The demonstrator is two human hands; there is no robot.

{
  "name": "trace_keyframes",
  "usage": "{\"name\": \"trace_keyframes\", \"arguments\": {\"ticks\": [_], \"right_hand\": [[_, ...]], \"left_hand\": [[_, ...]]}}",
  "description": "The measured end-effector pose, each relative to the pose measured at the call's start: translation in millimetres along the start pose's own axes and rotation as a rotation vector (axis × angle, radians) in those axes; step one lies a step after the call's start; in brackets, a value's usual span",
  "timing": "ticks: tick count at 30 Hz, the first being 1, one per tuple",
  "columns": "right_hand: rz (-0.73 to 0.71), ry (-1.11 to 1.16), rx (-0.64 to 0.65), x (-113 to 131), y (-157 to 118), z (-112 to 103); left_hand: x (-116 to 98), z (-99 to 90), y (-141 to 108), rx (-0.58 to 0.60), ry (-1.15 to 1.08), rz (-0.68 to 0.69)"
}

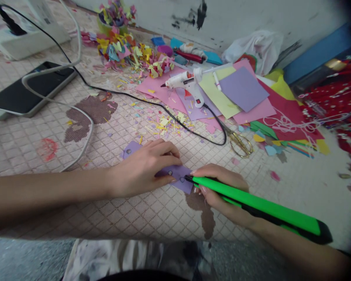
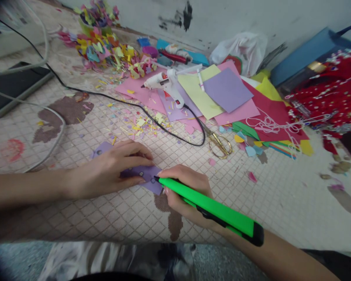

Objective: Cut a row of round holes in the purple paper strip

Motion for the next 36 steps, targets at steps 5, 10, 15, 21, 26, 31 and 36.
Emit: {"name": "trace_keyframes", "arguments": {"ticks": [5,10,15,21,26,31,36], "right_hand": [[-0.018,0.01,-0.023,-0.2,-0.9,0.1],[-0.027,0.011,-0.008,0.4,-0.3,1.5],[-0.071,-0.002,0.015,6.6,2.9,4.2],[-0.063,0.035,0.008,4.7,0.5,2.7],[0.06,0.119,-0.044,-11.2,-6.7,-5.4],[0.077,0.11,-0.022,-12.9,-5.5,-4.2],[0.076,0.09,-0.063,-9.7,-3.6,-6.3]], "left_hand": [[0.0,-0.2,-0.4,0.002,-0.008,0.005],[0.0,0.0,-0.4,-0.001,-0.009,0.011],[-0.2,0.6,-0.3,-0.003,-0.006,0.015],[-1.1,-0.3,-1.5,-0.003,-0.003,0.008],[-3.5,0.0,-2.2,0.006,0.032,0.019],[-9.5,-2.4,-3.1,0.003,0.165,0.059],[-4.7,-7.3,-2.9,0.097,0.148,0.055]]}}
Point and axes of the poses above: each hand's wrist, its own y-axis towards the middle knuckle, its own z-axis out of the palm, x = y × z, the point moved 8 cm from there along y, towards the middle knuckle, and after that the axes turned 6 degrees about y, right-handed, at the moved point
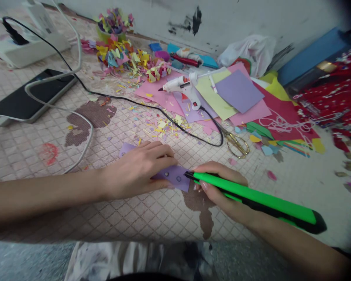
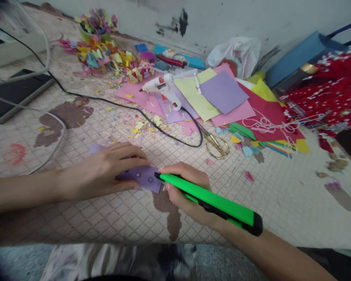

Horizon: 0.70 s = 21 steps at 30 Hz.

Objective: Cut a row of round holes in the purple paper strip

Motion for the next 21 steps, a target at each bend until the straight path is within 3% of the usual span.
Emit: {"name": "trace_keyframes", "arguments": {"ticks": [6,14,21], "right_hand": [[0.017,0.035,-0.003,-1.5,0.8,-0.1],[0.031,0.053,-0.034,-2.8,1.3,-4.1],[-0.017,0.051,-0.059,2.9,1.0,-7.8]], "left_hand": [[14.7,-4.0,-1.5,0.067,-0.038,-0.048],[15.9,-1.2,0.2,0.16,-0.029,-0.078],[24.3,-6.7,5.9,0.188,-0.167,-0.22]]}}
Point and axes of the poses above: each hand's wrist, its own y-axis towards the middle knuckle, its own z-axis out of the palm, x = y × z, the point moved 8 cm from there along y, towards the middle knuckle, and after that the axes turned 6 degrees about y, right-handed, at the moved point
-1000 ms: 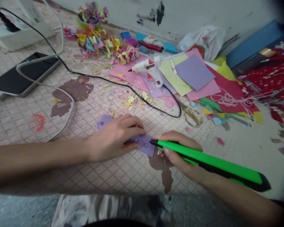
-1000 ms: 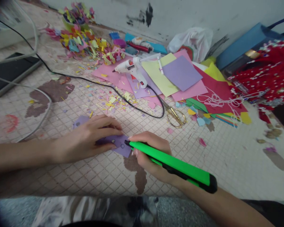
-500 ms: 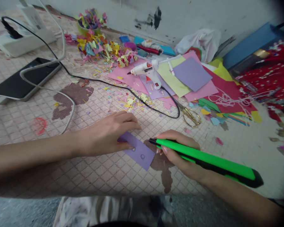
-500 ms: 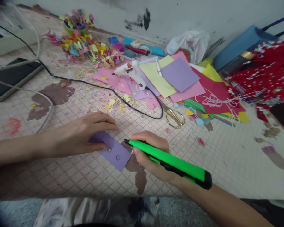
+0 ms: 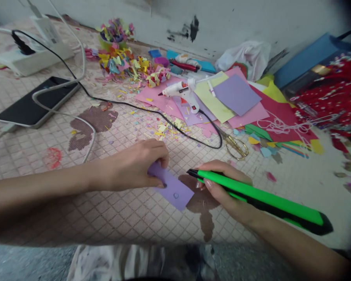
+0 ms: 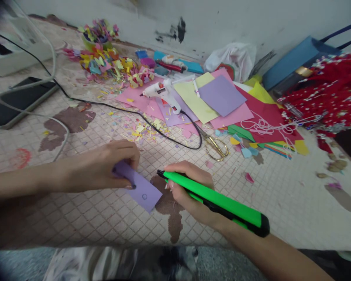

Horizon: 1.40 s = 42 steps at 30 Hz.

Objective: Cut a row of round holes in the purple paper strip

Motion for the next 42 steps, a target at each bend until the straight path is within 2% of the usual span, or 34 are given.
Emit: {"name": "trace_keyframes", "arguments": {"ticks": [3,6,8,10,14,15,20,24,26,29,31,36,42], "right_hand": [[-0.058,0.005,-0.132,-1.4,0.0,-12.3],[-0.096,0.067,-0.294,-8.5,-0.6,-28.2],[-0.078,0.095,-0.349,-15.1,0.1,-34.4],[-0.044,0.086,-0.364,-20.0,1.4,-36.5],[0.006,0.127,-0.314,-25.6,3.0,-30.5],[0.013,0.148,-0.293,-26.3,3.4,-27.9],[0.057,0.163,-0.133,-23.7,11.8,-12.5],[0.063,0.109,-0.039,-19.2,24.4,-4.1],[0.071,0.127,-0.012,-19.9,28.7,1.0],[0.093,0.153,0.02,-21.3,30.0,9.5],[0.085,0.153,0.034,-18.7,28.7,13.7],[0.016,0.062,0.057,-7.8,24.9,17.4],[0.002,0.016,0.085,-7.5,24.0,19.9]], "left_hand": [[10.8,-11.3,0.8,-0.016,-0.121,-0.067],[22.2,-29.8,0.1,-0.136,-0.145,-0.095],[28.0,-38.8,-1.9,-0.225,-0.184,-0.095],[30.9,-37.0,-3.4,-0.236,-0.287,-0.083],[26.5,-1.7,-5.2,0.032,-0.576,-0.093],[24.8,4.3,-6.1,0.063,-0.603,-0.1],[20.4,20.3,-7.4,0.122,-0.514,-0.156],[14.4,24.6,-8.9,0.164,-0.466,-0.153],[14.5,18.5,-10.3,0.126,-0.277,-0.166],[13.7,0.0,-11.4,-0.01,0.075,-0.168],[9.4,-7.6,-10.8,-0.072,0.148,-0.12],[-6.0,-8.8,-8.2,-0.151,-0.046,0.091],[-6.4,5.6,-3.7,-0.11,-0.258,0.169]]}}
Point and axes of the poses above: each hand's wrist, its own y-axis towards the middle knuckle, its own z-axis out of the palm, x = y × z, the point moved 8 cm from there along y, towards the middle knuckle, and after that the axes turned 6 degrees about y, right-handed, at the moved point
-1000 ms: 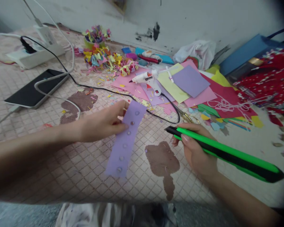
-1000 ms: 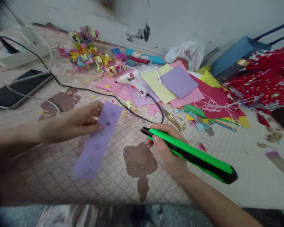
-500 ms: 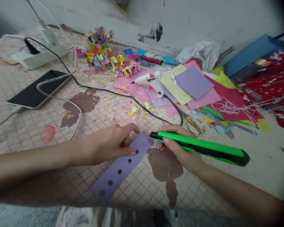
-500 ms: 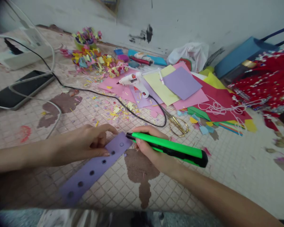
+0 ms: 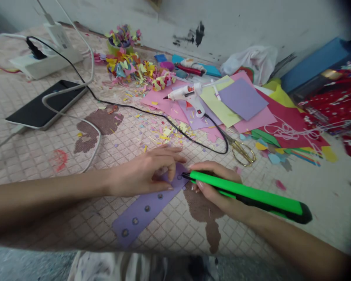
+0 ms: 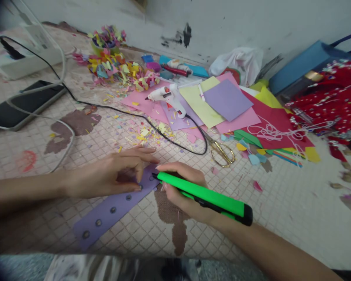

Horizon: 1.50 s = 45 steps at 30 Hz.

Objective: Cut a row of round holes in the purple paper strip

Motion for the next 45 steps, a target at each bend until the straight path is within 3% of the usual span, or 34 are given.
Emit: {"name": "trace_keyframes", "arguments": {"ticks": [5,30,35,39,42,45], "right_hand": [[-0.008,-0.026,0.013,0.5,0.5,0.2],[-0.001,-0.063,0.063,-1.3,1.9,3.3],[-0.071,-0.099,0.144,6.7,6.8,5.3],[-0.202,-0.128,0.289,12.5,10.1,8.6],[-0.235,-0.09,0.355,10.5,11.6,8.6],[-0.214,-0.033,0.337,6.0,13.0,5.9]], "left_hand": [[5.0,5.1,2.1,0.046,-0.004,-0.008],[4.7,3.2,1.4,-0.003,-0.016,0.02],[6.2,2.9,2.4,0.0,-0.018,0.017],[6.1,3.4,1.4,0.006,0.004,0.051],[1.0,3.8,-3.3,-0.021,0.106,0.088],[-7.7,6.3,-10.9,-0.053,0.274,0.101]]}}
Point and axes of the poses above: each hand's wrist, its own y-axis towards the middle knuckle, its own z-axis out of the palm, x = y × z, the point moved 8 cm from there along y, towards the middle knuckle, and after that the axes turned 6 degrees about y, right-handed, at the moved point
